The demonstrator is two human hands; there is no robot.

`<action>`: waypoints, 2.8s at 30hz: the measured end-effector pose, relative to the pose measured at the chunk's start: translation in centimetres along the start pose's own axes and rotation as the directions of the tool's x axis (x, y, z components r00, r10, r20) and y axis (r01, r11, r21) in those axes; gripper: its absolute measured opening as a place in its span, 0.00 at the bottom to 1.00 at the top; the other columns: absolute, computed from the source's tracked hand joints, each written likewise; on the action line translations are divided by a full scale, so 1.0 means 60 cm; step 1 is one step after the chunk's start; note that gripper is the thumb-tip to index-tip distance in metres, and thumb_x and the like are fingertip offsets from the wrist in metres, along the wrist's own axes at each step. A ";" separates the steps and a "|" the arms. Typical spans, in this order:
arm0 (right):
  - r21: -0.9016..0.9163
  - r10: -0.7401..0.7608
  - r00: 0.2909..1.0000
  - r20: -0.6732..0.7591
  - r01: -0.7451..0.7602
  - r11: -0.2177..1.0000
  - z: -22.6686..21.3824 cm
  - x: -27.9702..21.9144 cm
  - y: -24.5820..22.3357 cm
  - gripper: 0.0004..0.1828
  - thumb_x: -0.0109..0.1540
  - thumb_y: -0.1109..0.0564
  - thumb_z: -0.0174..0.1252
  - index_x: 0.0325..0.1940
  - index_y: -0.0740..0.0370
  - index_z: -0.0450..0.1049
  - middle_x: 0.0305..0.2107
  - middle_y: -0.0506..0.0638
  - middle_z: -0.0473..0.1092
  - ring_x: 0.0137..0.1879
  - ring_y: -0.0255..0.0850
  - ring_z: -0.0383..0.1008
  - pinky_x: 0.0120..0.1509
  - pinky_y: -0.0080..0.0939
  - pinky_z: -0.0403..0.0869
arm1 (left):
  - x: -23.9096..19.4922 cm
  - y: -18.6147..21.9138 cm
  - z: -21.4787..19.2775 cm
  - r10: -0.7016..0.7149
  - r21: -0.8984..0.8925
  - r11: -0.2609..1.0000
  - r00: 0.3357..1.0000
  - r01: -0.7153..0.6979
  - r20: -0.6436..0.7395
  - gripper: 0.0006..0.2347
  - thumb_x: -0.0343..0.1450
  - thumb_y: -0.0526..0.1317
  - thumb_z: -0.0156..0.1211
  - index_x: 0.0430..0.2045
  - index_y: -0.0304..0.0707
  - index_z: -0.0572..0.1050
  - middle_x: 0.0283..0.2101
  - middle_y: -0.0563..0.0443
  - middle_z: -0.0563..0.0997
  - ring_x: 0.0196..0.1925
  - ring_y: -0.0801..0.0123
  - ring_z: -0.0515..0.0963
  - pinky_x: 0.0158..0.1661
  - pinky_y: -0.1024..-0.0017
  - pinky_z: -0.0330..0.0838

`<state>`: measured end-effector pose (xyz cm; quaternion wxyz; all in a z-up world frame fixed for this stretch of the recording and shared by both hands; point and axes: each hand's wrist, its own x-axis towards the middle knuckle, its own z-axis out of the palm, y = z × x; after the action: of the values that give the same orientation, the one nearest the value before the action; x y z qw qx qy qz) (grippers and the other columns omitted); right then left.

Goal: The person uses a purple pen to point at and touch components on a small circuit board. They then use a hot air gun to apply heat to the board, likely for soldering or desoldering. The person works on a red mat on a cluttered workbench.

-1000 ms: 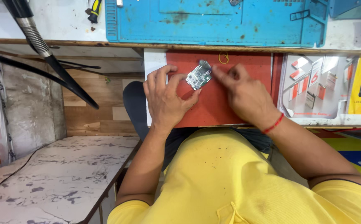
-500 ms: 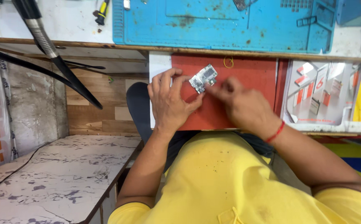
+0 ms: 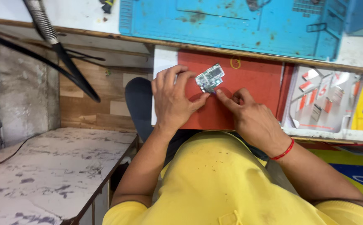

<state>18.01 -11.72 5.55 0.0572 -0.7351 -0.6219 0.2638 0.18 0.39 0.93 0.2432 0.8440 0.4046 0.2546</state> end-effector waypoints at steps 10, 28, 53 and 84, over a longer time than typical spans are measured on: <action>-0.016 -0.033 0.997 -0.066 0.032 0.999 0.008 0.016 0.002 0.41 0.56 0.69 0.46 0.74 0.46 0.64 0.47 0.62 0.68 0.36 0.61 0.76 0.39 0.59 0.76 | 0.007 -0.005 0.002 -0.021 -0.019 1.000 1.000 0.021 -0.002 0.28 0.53 0.47 0.83 0.46 0.45 0.77 0.53 0.52 0.74 0.58 0.56 0.70 0.59 0.56 0.61; -0.064 -0.009 0.977 -0.211 -0.004 0.998 0.016 0.030 0.023 0.31 0.62 0.63 0.49 0.71 0.48 0.69 0.44 0.59 0.69 0.30 0.59 0.75 0.34 0.58 0.75 | -0.006 -0.002 0.004 0.032 0.025 0.999 0.999 -0.032 0.026 0.16 0.57 0.47 0.80 0.30 0.46 0.79 0.54 0.53 0.75 0.59 0.56 0.69 0.58 0.56 0.61; 0.019 -0.057 0.971 -0.232 0.063 0.998 0.019 0.031 0.025 0.31 0.61 0.64 0.50 0.69 0.48 0.71 0.44 0.60 0.70 0.33 0.61 0.75 0.37 0.60 0.75 | -0.001 -0.001 0.000 0.036 0.029 0.999 0.999 -0.037 0.027 0.18 0.58 0.48 0.79 0.34 0.42 0.81 0.53 0.53 0.75 0.58 0.55 0.69 0.59 0.55 0.61; 0.013 -0.049 0.988 -0.146 0.051 0.999 0.019 0.019 0.033 0.33 0.59 0.65 0.52 0.69 0.47 0.70 0.44 0.59 0.70 0.33 0.60 0.75 0.36 0.58 0.75 | -0.001 -0.002 0.006 0.043 0.030 0.999 0.999 -0.043 0.013 0.18 0.59 0.49 0.79 0.34 0.42 0.81 0.53 0.53 0.75 0.58 0.56 0.69 0.59 0.55 0.61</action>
<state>19.35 -11.36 3.36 0.1152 -0.7361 -0.6321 0.2130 0.30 0.32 0.60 0.2272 0.8577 0.3886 0.2483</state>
